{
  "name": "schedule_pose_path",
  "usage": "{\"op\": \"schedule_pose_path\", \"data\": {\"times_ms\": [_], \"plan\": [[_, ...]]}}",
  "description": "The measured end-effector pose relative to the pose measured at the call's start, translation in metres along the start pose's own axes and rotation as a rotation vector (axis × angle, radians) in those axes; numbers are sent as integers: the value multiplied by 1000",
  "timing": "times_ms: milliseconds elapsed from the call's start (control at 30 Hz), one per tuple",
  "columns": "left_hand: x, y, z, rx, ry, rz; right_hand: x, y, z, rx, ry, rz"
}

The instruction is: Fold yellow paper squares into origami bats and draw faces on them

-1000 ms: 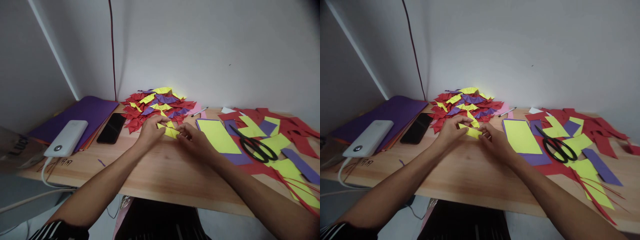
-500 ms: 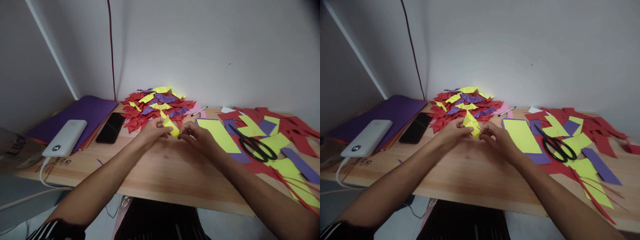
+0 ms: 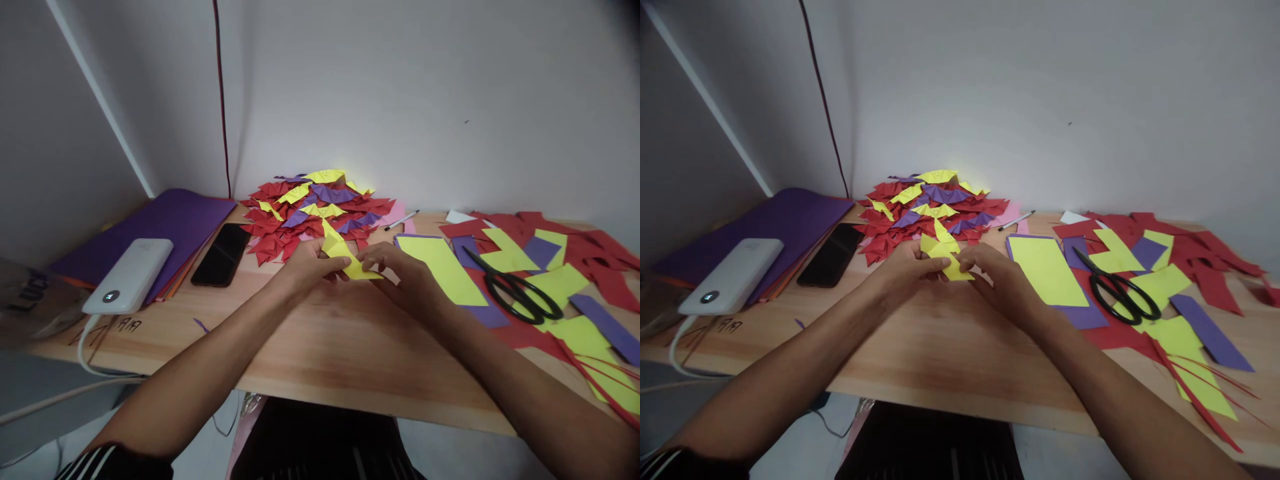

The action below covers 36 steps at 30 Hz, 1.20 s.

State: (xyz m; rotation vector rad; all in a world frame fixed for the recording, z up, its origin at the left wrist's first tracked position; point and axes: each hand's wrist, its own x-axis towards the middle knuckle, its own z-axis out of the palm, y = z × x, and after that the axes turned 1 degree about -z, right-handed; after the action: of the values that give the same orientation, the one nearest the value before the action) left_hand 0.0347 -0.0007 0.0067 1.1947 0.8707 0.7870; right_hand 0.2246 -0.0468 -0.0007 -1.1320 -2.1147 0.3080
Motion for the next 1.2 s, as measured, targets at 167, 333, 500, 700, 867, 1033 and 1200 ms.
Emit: {"op": "schedule_pose_path", "data": {"times_ms": [167, 333, 500, 700, 867, 1033, 1200], "plan": [[0, 0, 2, -49, -13, 20, -1, -1, 0, -91, 86, -129], [-3, 4, 2, -5, -4, 46, -1, 4, 3, -19, 163, -138], [-5, 6, 4, 145, -20, 114, 1, 3, 1, 189, 194, 193], [-6, 1, 6, 225, -93, 218, 3, 4, 0, 373, -12, 357], [-3, -6, 4, 232, -149, 209, 3, 3, 1, 430, -109, 419], [-3, -3, 4, 185, -73, 134, 3, 2, -1, 247, 44, 228], [-6, 9, 5, 138, 15, 102, 1, 2, -2, 98, 90, -161]]}}
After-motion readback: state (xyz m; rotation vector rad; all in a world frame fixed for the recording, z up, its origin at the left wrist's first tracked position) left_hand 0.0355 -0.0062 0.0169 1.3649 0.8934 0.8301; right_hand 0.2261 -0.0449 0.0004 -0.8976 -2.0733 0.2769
